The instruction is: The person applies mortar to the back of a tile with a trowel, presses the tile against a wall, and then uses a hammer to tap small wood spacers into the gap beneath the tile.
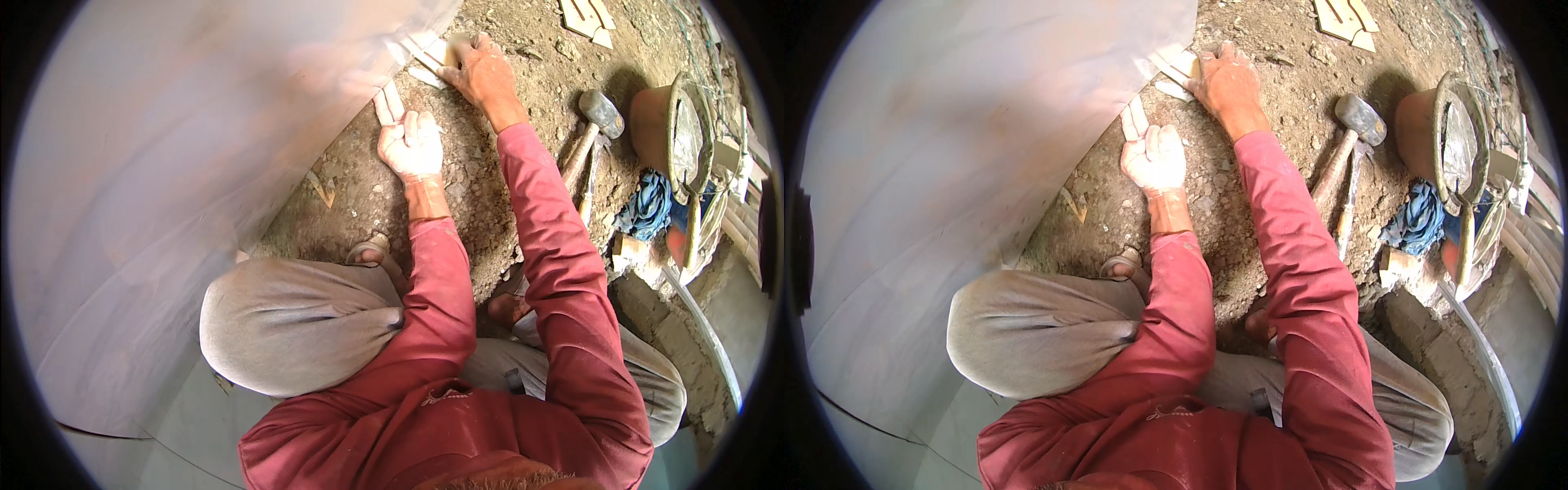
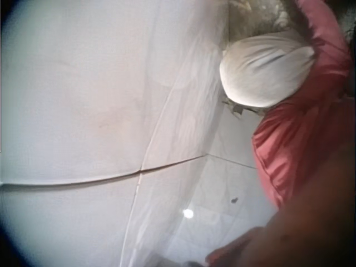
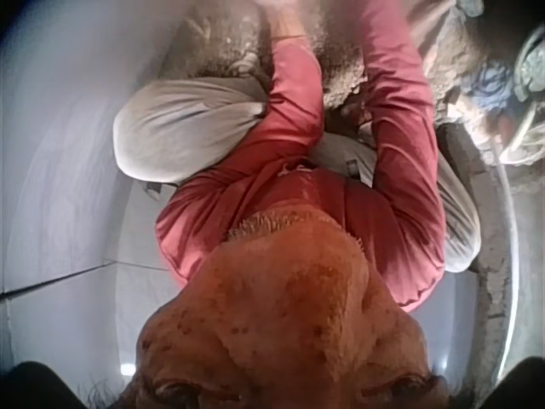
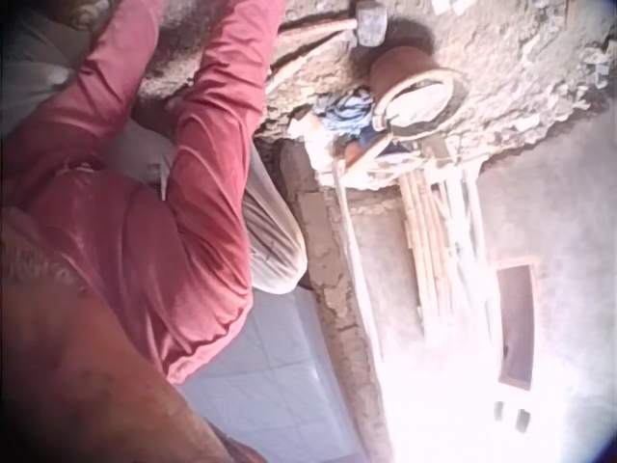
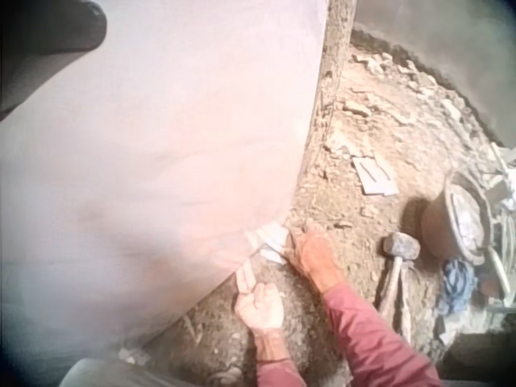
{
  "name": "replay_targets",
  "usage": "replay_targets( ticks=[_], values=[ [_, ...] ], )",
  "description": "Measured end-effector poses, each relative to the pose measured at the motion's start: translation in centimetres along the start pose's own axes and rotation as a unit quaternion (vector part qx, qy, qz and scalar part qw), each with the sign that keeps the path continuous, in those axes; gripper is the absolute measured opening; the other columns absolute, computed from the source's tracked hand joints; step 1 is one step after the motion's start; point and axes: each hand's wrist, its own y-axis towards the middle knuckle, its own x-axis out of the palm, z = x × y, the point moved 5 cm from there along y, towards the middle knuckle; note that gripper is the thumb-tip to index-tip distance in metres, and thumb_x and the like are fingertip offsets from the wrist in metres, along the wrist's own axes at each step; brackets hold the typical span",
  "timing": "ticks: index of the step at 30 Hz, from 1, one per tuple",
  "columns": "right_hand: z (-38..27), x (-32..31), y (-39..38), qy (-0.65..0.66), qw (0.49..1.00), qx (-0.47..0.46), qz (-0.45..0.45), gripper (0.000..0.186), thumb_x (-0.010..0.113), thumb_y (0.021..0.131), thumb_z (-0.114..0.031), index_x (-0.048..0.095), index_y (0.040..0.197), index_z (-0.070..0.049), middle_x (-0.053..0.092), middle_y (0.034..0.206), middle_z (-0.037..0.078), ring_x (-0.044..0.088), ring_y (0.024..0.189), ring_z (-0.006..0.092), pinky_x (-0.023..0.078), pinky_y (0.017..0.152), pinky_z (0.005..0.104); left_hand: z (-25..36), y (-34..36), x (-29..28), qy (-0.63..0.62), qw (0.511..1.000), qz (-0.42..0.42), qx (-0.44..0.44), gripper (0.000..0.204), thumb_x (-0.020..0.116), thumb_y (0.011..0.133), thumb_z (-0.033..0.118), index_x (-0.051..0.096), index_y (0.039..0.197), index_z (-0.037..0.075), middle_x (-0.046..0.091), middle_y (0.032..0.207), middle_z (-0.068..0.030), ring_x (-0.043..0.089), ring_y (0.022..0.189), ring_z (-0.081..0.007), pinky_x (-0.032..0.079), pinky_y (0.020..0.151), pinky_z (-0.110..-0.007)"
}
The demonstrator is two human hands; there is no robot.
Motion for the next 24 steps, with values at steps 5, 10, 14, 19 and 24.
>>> replay_targets(
  ticks=[5, 10, 14, 19, 24],
  values=[
    [0.1, 1.4, 0.6, -0.049, 0.997, -0.017, 0.06, 0.058, 0.07, 0.09, -0.043, 0.058, 0.125, 0.002, 0.059, 0.123, 0.03, 0.064, 0.109, 0.0366, 0.05, 0.099, 0.047, 0.2, -0.1, -0.3, 0.001, 1.0, 0.007, 0.0, 0.075, 0.047, 0.078, 0.004, 0.037, 0.152, 0.01, 0.042, 0.158, -0.003, 0.036, 0.05, -0.0089, 0.037, 0.058, -0.026],
    [0.1, 1.4, 1.4, 0.056, 0.998, 0.02, 0.017, 0.045, 0.07, 0.092, -0.035, 0.058, 0.109, 0.005, 0.069, 0.097, 0.022, 0.068, 0.089, 0.0314, 0.055, 0.087, 0.043, 0.3, 0.2, -0.7, 0.002, 1.0, 0.001, -0.013, 0.071, 0.047, 0.08, 0.006, 0.04, 0.15, 0.011, 0.051, 0.149, 0.0002, 0.036, 0.05, -0.0088, 0.037, 0.058, -0.026],
    [0.5, 1.4, 0.7, 0.375, 0.907, 0.184, -0.054, 0.028, 0.068, 0.094, -0.019, 0.057, 0.103, 0.004, 0.07, 0.086, 0.016, 0.068, 0.075, 0.0208, 0.057, 0.066, 0.0318, 0.3, 0.1, -1.0, 0.015, 0.999, 0.029, 0.0, 0.069, 0.047, 0.081, 0.007, 0.042, 0.149, 0.012, 0.065, 0.119, 0.0051, 0.036, 0.05, -0.0088, 0.038, 0.059, -0.026],
    [-0.4, 1.5, 0.8, 0.566, 0.774, 0.281, -0.04, 0.01, 0.061, 0.097, -0.003, 0.057, 0.1, 0.005, 0.067, 0.079, 0.014, 0.066, 0.061, 0.0132, 0.056, 0.05, 0.0224, 0.4, 0.1, -0.5, 0.013, 1.0, 0.012, -0.007, 0.068, 0.047, 0.081, 0.007, 0.042, 0.149, 0.012, 0.063, 0.122, 0.0058, 0.036, 0.05, -0.0085, 0.038, 0.058, -0.026],
    [0.7, 3.5, 1.8, 0.532, 0.814, 0.23, -0.033, 0.009, 0.061, 0.097, -0.003, 0.056, 0.094, 0.003, 0.068, 0.079, 0.013, 0.066, 0.061, 0.0145, 0.057, 0.05, 0.0237, 0.0, 0.0, -0.3, 0.016, 1.0, 0.013, -0.007, 0.069, 0.047, 0.081, 0.008, 0.041, 0.15, 0.012, 0.06, 0.135, 0.0053, 0.036, 0.05, -0.0084, 0.038, 0.058, -0.026]
  ],
)
